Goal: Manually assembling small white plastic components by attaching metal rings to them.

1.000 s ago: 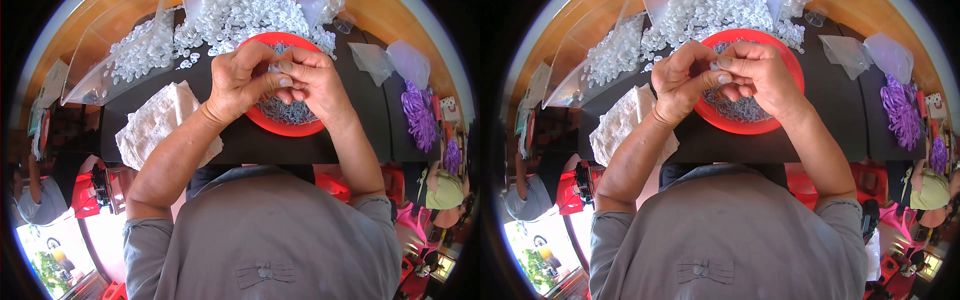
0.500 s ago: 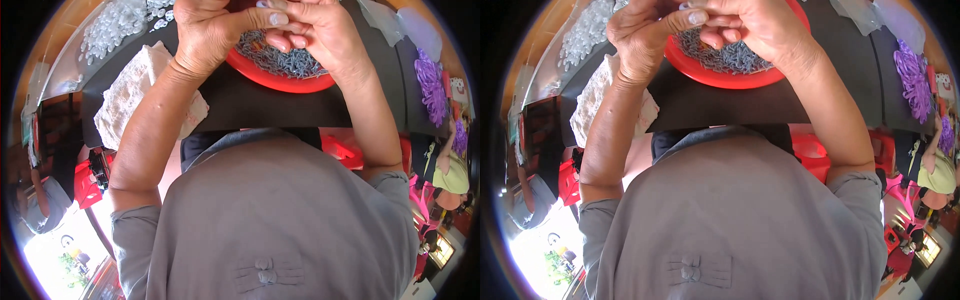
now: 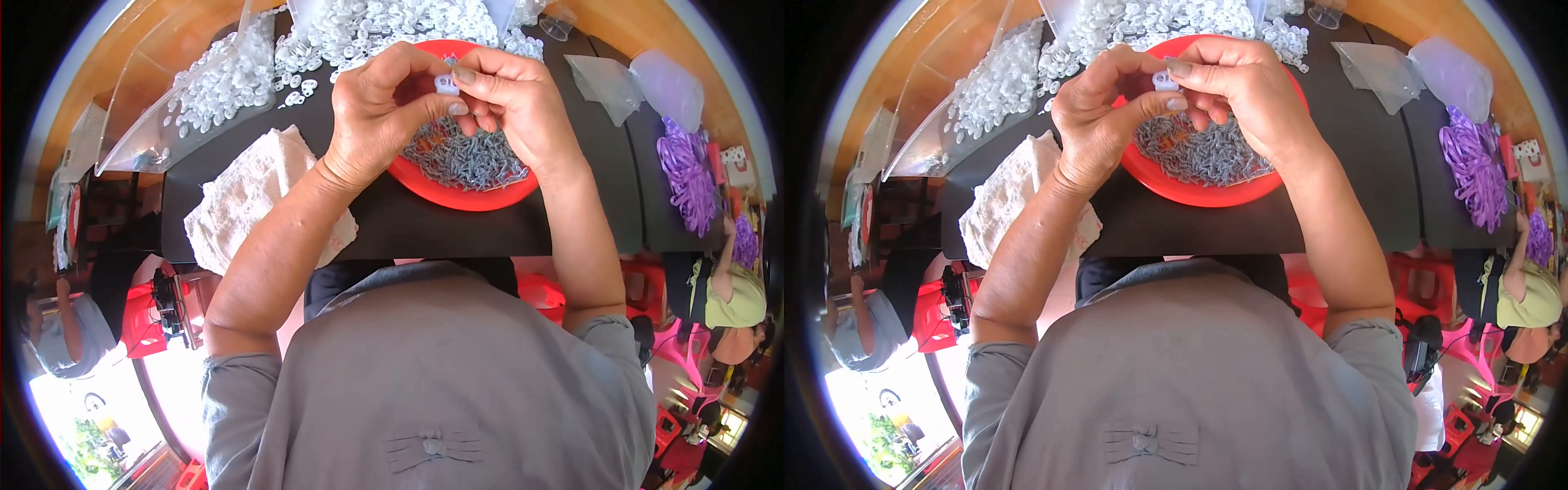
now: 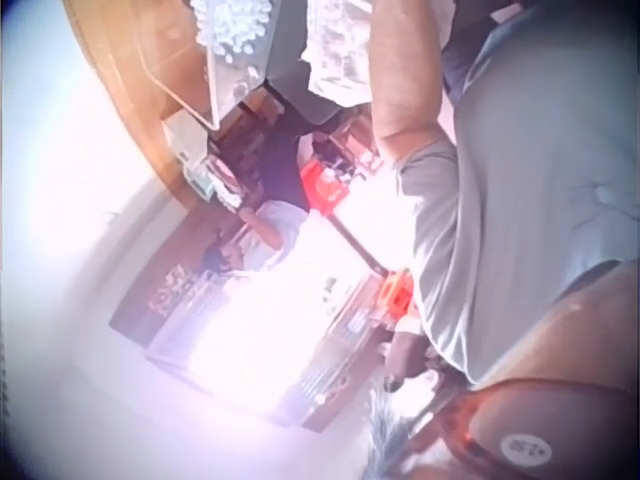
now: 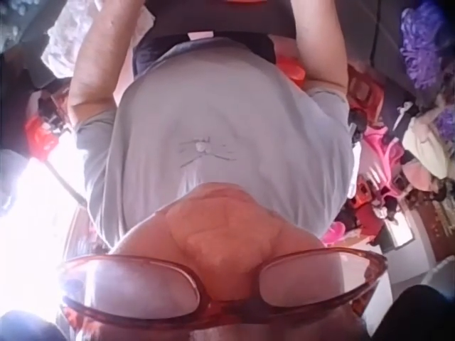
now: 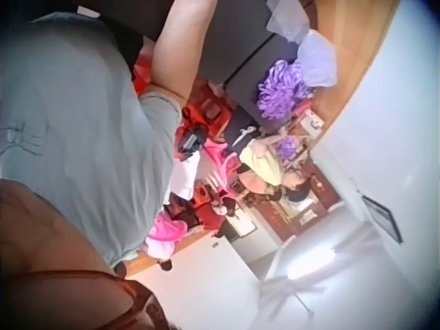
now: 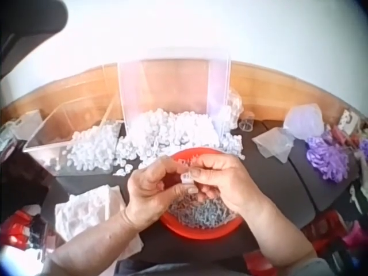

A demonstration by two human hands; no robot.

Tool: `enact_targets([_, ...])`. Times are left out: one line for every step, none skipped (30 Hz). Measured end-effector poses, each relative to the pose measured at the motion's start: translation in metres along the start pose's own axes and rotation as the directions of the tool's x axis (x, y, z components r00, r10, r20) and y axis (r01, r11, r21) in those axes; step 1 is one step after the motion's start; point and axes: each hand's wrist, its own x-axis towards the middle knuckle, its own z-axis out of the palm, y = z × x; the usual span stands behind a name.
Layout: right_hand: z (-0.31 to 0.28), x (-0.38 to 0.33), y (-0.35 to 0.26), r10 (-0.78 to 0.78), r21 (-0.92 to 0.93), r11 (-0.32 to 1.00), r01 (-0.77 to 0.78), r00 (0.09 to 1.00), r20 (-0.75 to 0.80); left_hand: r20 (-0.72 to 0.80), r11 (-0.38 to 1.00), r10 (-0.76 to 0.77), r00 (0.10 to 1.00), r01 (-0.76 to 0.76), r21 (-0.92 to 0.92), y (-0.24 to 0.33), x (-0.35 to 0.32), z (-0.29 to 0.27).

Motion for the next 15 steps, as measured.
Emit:
enact_targets([-0.0004, 0.0007, -0.0007, 0.005, -0.003, 1.0, -0.005, 1.0, 0.0, -0.001, 1.0, 0.0, 1.0, 0.0, -0.003, 0.0006, 0.0006, 0.0002])
enact_targets([0.0002, 0.0014, -0.0018, 0.001, -0.004, 1.0, -0.001, 1.0, 0.003, -0.003, 1.0, -0.001, 1.0, 0.0, -0.007, 0.0016, 0.0009, 0.0004])
enact_targets([0.0013, 0.0018, -0.0027, 0.008, 0.003, 1.0, -0.008, 1.0, -0.004, -0.005, 1.0, 0.002, 1.0, -0.002, -0.005, 0.0033, 0.0006, 0.0006])
enact_targets([0.0019, 0.0018, -0.0029, 0.016, 0.011, 1.0, -0.016, 1.0, -0.013, -0.008, 0.997, -0.065, 0.998, 0.064, -0.051, 0.0049, -0.0007, 0.001])
enact_targets([0.0016, 0.0017, -0.0025, 0.015, 0.01, 1.0, -0.015, 1.0, -0.013, -0.008, 0.987, -0.131, 0.991, 0.13, -0.098, 0.0059, -0.0015, 0.0015])
enact_targets([0.001, 0.0015, -0.0016, 0.017, 0.004, 1.0, -0.017, 1.0, -0.012, -0.008, 0.987, -0.13, 0.991, 0.129, -0.099, 0.0062, -0.0017, 0.0019])
enact_targets([0.0014, 0.001, -0.0008, 0.02, 0.0, 1.0, -0.02, 1.0, -0.011, 0.002, 0.983, -0.126, 0.992, 0.125, -0.134, 0.0067, -0.0025, 0.0019])
enact_targets([0.0023, 0.0005, -0.0015, 0.021, -0.001, 1.0, -0.021, 1.0, -0.01, 0.012, 0.978, -0.122, 0.993, 0.122, -0.17, 0.0067, -0.0032, 0.0017])
enact_targets([0.0036, -0.0002, -0.0032, 0.034, 0.007, 0.999, -0.034, 0.999, -0.012, 0.01, 0.978, -0.123, 0.992, 0.123, -0.17, 0.0059, -0.0033, 0.0011])
enact_targets([0.0046, -0.0004, -0.0044, 0.046, 0.016, 0.999, -0.046, 0.999, -0.013, 0.017, 0.985, -0.109, 0.994, 0.11, -0.135, 0.0049, -0.0025, 0.0004])
enact_targets([0.0049, -0.0007, -0.0032, 0.047, 0.015, 0.999, -0.047, 0.999, -0.011, 0.025, 0.99, -0.095, 0.995, 0.097, -0.099, 0.0042, -0.002, -0.0005])
enact_targets([0.0048, -0.0012, -0.0009, 0.044, 0.019, 0.999, -0.044, 0.999, 0.009, 0.022, 0.99, -0.096, 0.995, 0.098, -0.098, 0.0041, -0.0022, -0.0014])
enact_targets([0.0048, -0.0008, -0.0002, 0.039, 0.023, 0.999, -0.04, 0.999, 0.031, 0.022, 0.995, -0.084, 0.996, 0.085, -0.045, 0.0039, -0.0025, -0.0026])
enact_targets([0.0056, -0.0001, -0.001, 0.036, 0.024, 0.999, -0.037, 0.999, 0.039, 0.023, 0.997, -0.072, 0.997, 0.072, 0.01, 0.0037, -0.0028, -0.0042])
enact_targets([0.0068, 0.0008, -0.0019, 0.037, 0.031, 0.999, -0.037, 0.999, 0.005, 0.018, 0.997, -0.072, 0.997, 0.071, 0.019, 0.0014, -0.0015, -0.0043])
